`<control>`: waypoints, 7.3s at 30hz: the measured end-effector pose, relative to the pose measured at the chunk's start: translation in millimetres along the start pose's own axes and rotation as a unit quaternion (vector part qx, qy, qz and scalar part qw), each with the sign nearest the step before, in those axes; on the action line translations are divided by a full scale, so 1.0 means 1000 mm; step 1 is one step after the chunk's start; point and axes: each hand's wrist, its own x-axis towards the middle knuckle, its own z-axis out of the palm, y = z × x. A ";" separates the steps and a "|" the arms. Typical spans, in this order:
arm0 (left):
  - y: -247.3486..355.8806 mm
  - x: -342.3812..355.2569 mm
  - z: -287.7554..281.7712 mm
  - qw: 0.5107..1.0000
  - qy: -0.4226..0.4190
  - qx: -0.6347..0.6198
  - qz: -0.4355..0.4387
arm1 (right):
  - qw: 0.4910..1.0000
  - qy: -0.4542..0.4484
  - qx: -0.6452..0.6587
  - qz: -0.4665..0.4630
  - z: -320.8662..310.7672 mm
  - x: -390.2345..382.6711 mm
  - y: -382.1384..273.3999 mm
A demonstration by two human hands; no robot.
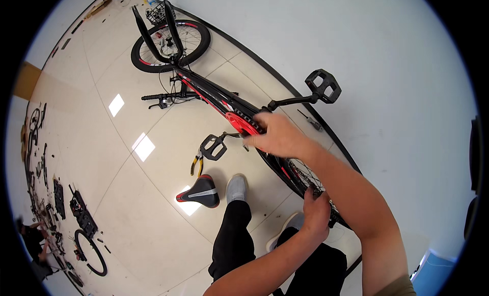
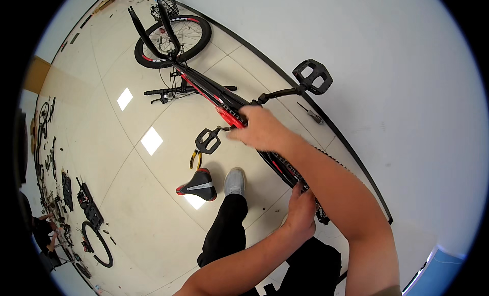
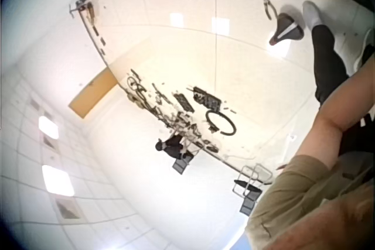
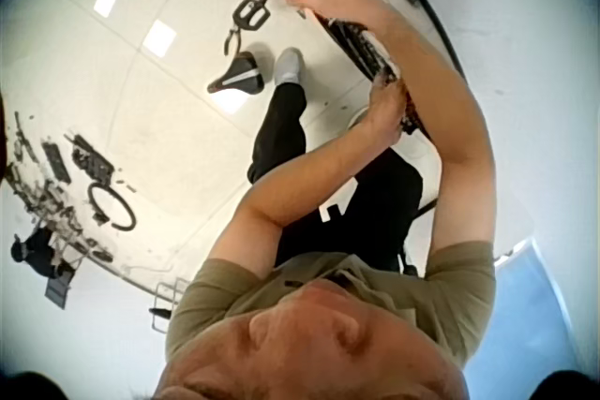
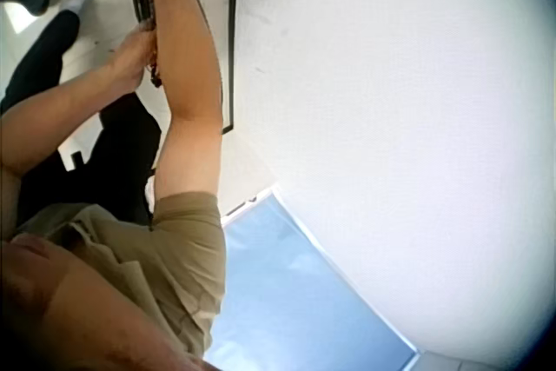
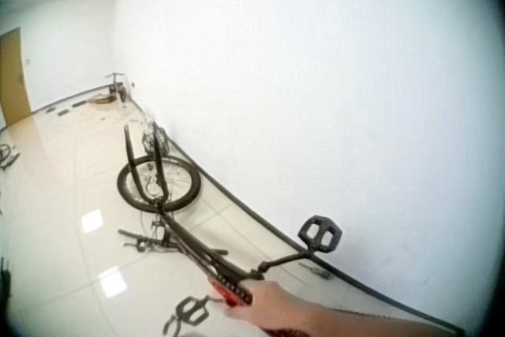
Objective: The person adjusts the bicycle chain and rear derailleur while the bike is upside down. They rotate the pedals and rear wheel to test chain movement and alignment, then reposition the bike upright to continue adjustments.
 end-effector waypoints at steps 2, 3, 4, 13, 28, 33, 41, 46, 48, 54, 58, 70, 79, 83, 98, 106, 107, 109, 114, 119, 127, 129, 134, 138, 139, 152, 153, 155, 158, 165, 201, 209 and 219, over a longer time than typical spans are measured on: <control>0.007 -0.009 0.007 1.000 -0.004 -0.009 0.009 | 0.990 0.023 -0.135 -0.018 0.011 -0.017 0.000; 0.011 -0.013 0.011 1.000 -0.010 -0.003 -0.005 | 0.989 0.035 -0.143 -0.004 0.012 -0.019 0.003; 0.017 -0.017 0.012 1.000 -0.015 0.002 -0.017 | 0.988 0.046 -0.149 0.009 0.014 -0.019 0.008; 0.014 -0.018 0.008 1.000 0.015 -0.003 0.003 | 0.994 0.078 -0.067 -0.048 0.018 -0.011 0.011; 0.040 -0.016 0.012 0.998 0.029 -0.037 0.034 | 0.998 0.009 -0.063 0.019 0.008 0.038 0.001; 0.040 -0.009 0.004 0.997 0.015 -0.063 0.040 | 0.994 -0.003 -0.101 0.045 0.005 0.046 -0.011; 0.039 0.005 -0.005 0.992 -0.009 -0.101 0.080 | 0.978 -0.023 -0.165 0.128 0.013 0.068 -0.020; 0.045 0.010 -0.016 0.983 -0.077 -0.143 0.092 | 0.967 -0.001 -0.222 0.128 0.027 0.073 -0.025; 0.052 0.011 -0.016 0.983 -0.071 -0.155 0.068 | 0.966 0.005 -0.223 0.132 0.027 0.071 -0.025; 0.064 0.010 -0.009 0.992 0.000 -0.119 0.032 | 0.974 0.011 -0.207 0.093 0.022 0.047 -0.020; 0.059 0.015 -0.005 0.997 0.022 -0.072 0.035 | 0.971 0.022 -0.230 0.056 0.015 0.020 0.004; 0.055 0.014 -0.009 0.997 0.016 -0.070 0.009 | 0.985 0.075 -0.141 0.061 0.016 -0.010 0.024; 0.057 0.013 -0.006 0.999 0.034 -0.039 -0.013 | 0.954 -0.009 0.187 0.232 -0.005 -0.001 0.006; 0.058 0.011 -0.003 0.999 0.035 -0.020 -0.011 | 0.922 0.004 0.289 0.257 -0.007 0.005 0.017; 0.054 -0.004 0.011 0.977 0.046 0.149 0.144 | 0.916 -0.036 0.347 0.200 -0.053 0.025 -0.030; 0.060 -0.014 0.018 0.981 0.003 0.148 0.128 | 0.976 0.012 0.076 0.206 -0.038 0.060 -0.027; 0.062 -0.015 0.019 0.983 0.009 0.134 0.125 | 0.973 0.016 0.102 0.206 -0.037 0.065 -0.028; 0.068 -0.016 0.015 0.989 -0.012 0.102 0.105 | 0.974 0.019 0.101 0.201 -0.029 0.076 -0.026; 0.079 -0.010 0.007 0.996 0.005 0.013 0.092 | 0.986 0.057 0.031 0.153 -0.003 0.102 -0.027; 0.086 -0.010 0.003 0.996 0.013 -0.043 0.082 | 0.981 0.088 -0.113 0.134 0.015 0.136 0.002; 0.058 0.019 -0.018 0.980 -0.076 -0.142 0.114 | 0.961 -0.007 -0.234 0.150 0.043 0.162 0.002; 0.052 0.025 -0.017 0.980 -0.078 -0.146 0.113 | 0.956 -0.029 -0.269 0.112 0.041 0.167 0.001; 0.054 0.025 -0.016 0.982 -0.046 -0.139 0.120 | 0.984 -0.011 -0.174 0.038 0.047 0.151 -0.003; 0.061 0.013 -0.011 0.982 -0.040 -0.151 0.108 | 0.987 0.031 -0.142 0.063 0.041 0.141 -0.014; 0.059 0.012 -0.009 0.982 -0.041 -0.152 0.106 | 0.987 0.049 -0.138 0.069 0.038 0.141 -0.010; 0.054 0.007 -0.001 0.985 0.002 -0.136 0.107 | 0.996 0.050 0.016 0.073 0.039 0.131 0.001; 0.052 0.008 -0.003 0.985 -0.007 -0.138 0.104 | 0.994 0.048 0.023 0.096 0.042 0.133 0.001; 0.049 0.011 -0.006 0.984 -0.019 -0.144 0.100 | 0.993 0.048 0.010 0.111 0.041 0.136 0.001; 0.053 0.008 -0.007 0.982 -0.014 -0.160 0.100 | 0.994 0.031 -0.031 0.097 0.043 0.134 -0.003; 0.060 -0.003 -0.001 0.989 0.006 -0.127 0.073 | 0.984 0.051 0.092 0.147 0.040 0.128 -0.003; 0.052 -0.002 -0.002 0.993 0.014 -0.114 0.039 | 0.979 0.045 0.119 0.162 0.032 0.105 -0.017; 0.054 -0.007 0.001 0.992 0.025 -0.120 0.030 | 0.983 0.067 0.083 0.150 0.031 0.093 -0.014; 0.038 -0.001 -0.002 0.998 0.026 -0.059 0.026 | 0.991 0.076 0.018 0.108 0.022 0.080 -0.007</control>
